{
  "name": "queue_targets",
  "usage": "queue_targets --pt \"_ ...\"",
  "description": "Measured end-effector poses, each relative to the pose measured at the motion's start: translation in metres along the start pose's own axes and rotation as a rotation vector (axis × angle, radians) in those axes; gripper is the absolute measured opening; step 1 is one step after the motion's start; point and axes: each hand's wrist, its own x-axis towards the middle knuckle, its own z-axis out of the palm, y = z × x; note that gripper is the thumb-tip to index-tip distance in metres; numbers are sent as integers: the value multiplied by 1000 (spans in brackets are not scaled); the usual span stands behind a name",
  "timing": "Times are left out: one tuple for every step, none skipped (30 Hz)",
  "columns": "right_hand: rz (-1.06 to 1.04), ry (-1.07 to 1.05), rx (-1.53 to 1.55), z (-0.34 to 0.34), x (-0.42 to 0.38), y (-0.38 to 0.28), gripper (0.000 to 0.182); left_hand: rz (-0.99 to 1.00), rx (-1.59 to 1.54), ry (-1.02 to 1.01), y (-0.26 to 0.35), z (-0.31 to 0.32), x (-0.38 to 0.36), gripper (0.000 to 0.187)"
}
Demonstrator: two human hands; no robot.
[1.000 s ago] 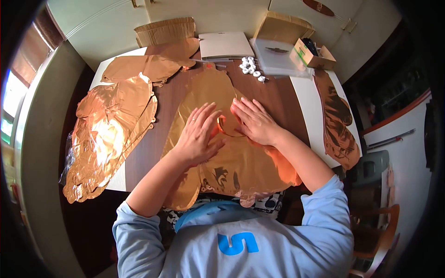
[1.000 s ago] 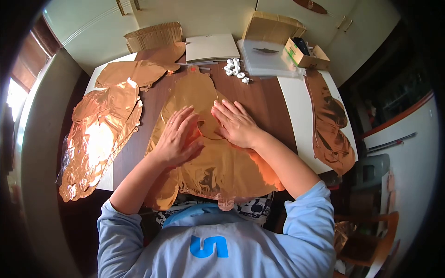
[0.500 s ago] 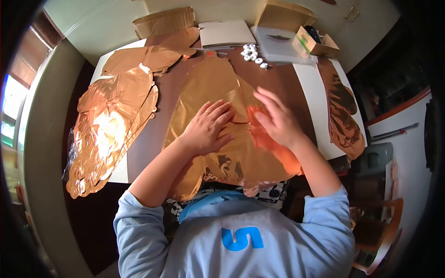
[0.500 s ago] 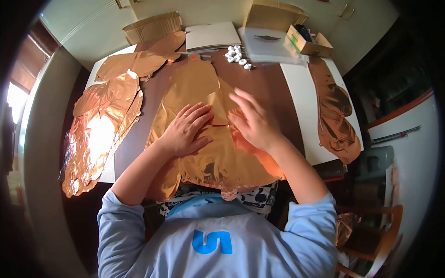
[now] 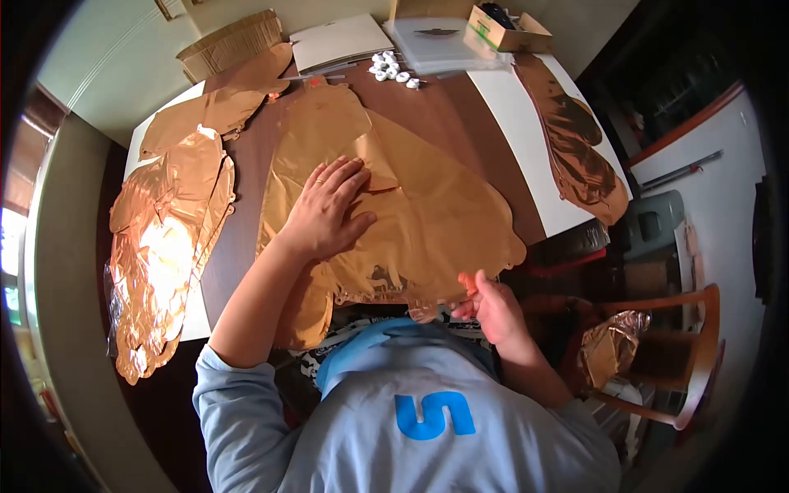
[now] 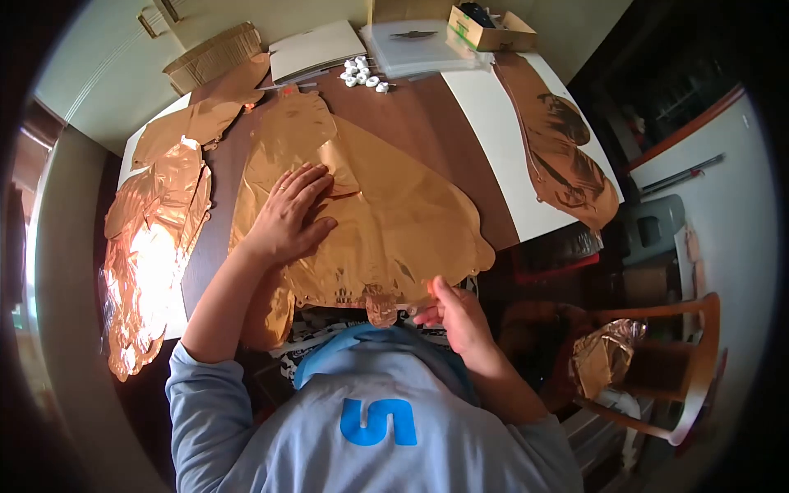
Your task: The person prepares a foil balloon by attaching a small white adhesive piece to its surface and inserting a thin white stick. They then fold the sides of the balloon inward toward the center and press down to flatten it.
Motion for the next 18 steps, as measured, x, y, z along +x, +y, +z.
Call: queue_targets --pt "-41 23 -53 4 3 2 42 2 3 0 -1 0 0 65" --pt "-103 69 -101 8 3 2 39 2 7 4 -2 0 0 65" --pt "-164 113 -150 12 2 2 35 7 8 4 -2 -1 0 65" --pt "-224 156 -201 16 1 -1 31 8 8 6 -2 -1 0 65" --pt "-296 162 -259 18 -1 -5 25 7 6 6 -2 -1 -1 66" --pt "-313 159 -266 20 -1 -8 25 4 -7 8 -2 -1 -1 66" --pt "-330 158 -271 21 -1 -11 25 2 -21 9 -2 -1 0 66" --pt "-348 157 -277 21 -1 -14 25 0 -34 10 -2 -1 0 66" --pt "-334 150 -245 20 0 -16 25 5 -36 7 -1 -1 0 66" --pt "-322 139 -214 20 2 -19 24 7 -35 5 -2 -1 0 66" --pt "-308 126 -182 20 4 -21 23 9 -33 3 -3 -2 0 67" --pt "-295 141 -191 19 6 -22 23 8 -20 1 -4 -2 0 67" --pt "-280 158 -200 17 8 -21 22 7 -8 -1 -5 -2 -1 67" --pt "-264 177 -209 16 8 -20 22 8 2 -5 -5 -1 -1 67" --pt "-298 196 -240 16 8 -19 21 6 12 -11 -4 -1 -1 67" --pt "-333 215 -272 17 8 -19 20 4 23 -15 -3 -2 -1 68" --pt "-368 233 -303 18 9 -18 19 2 35 -19 -3 -3 -1 68" --pt "-404 242 -281 20 9 -18 18 4 32 -17 -3 -3 -1 68"
